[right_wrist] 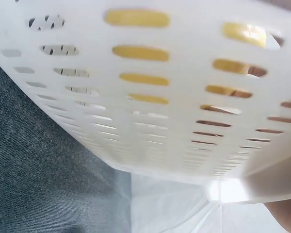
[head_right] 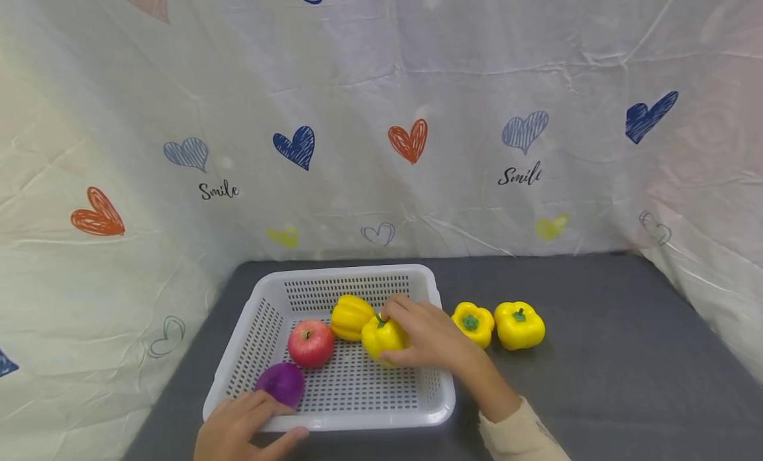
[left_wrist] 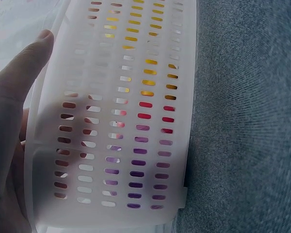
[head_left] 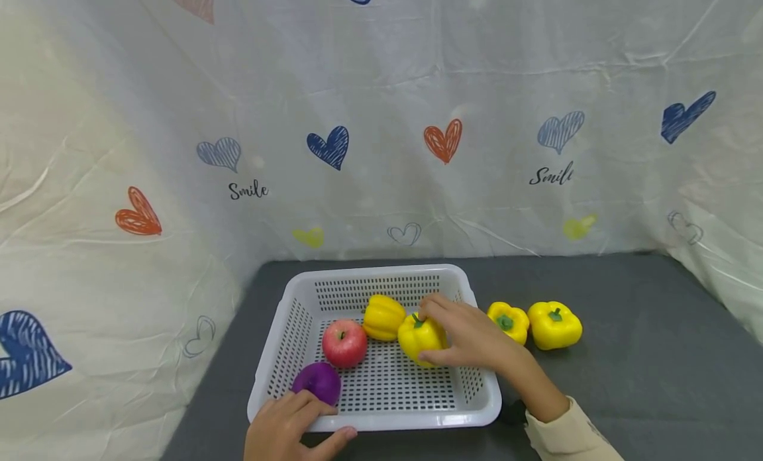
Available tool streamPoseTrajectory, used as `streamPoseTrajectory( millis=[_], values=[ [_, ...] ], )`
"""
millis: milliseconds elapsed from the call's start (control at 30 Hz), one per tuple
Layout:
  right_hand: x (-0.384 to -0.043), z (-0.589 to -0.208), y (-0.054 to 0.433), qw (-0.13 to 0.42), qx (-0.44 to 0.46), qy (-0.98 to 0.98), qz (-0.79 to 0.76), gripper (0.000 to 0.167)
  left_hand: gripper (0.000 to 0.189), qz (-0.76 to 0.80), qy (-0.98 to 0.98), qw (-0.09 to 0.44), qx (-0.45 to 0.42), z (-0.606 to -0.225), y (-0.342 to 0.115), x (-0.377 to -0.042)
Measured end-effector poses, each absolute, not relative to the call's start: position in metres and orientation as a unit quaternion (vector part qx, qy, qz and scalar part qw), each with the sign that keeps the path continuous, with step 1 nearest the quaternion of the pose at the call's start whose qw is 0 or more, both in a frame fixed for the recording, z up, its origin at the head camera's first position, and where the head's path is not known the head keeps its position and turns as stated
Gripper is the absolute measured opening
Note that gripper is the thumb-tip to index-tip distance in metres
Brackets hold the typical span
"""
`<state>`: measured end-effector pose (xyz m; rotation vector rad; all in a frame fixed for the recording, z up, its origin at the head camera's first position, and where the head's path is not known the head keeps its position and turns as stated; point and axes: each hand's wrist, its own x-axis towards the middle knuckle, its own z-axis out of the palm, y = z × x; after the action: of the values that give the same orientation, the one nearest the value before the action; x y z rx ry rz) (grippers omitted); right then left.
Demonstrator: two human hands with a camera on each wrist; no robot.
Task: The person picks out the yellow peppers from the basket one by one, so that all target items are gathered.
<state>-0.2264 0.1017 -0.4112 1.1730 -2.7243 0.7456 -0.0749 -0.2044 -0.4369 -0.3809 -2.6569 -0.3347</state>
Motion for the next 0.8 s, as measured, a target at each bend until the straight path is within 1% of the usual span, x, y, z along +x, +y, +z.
streamPoseTrajectory(
  millis=[100, 333, 633, 800],
  values=[
    [-0.224, -0.41, 0.103, 0.035, 0.388, -0.884, 0.257, 0.052, 0.035, -0.121, -0.959, 0.218, -0.135, -0.436, -0.204, -0.075],
    [-0.215, -0.406, 0.107, 0.013, 0.38, -0.878, 0.292, 0.051, 0.039, -0.118, -0.964, 0.203, -0.126, -0.434, -0.204, -0.073],
    [-0.203, -0.401, 0.117, 0.014, 0.373, -0.868, 0.328, 0.053, 0.038, -0.12, -0.962, 0.213, -0.125, -0.434, -0.203, -0.074],
    [-0.196, -0.398, 0.125, 0.025, 0.373, -0.858, 0.352, 0.053, 0.04, -0.12, -0.962, 0.213, -0.121, -0.434, -0.203, -0.074]
  ],
)
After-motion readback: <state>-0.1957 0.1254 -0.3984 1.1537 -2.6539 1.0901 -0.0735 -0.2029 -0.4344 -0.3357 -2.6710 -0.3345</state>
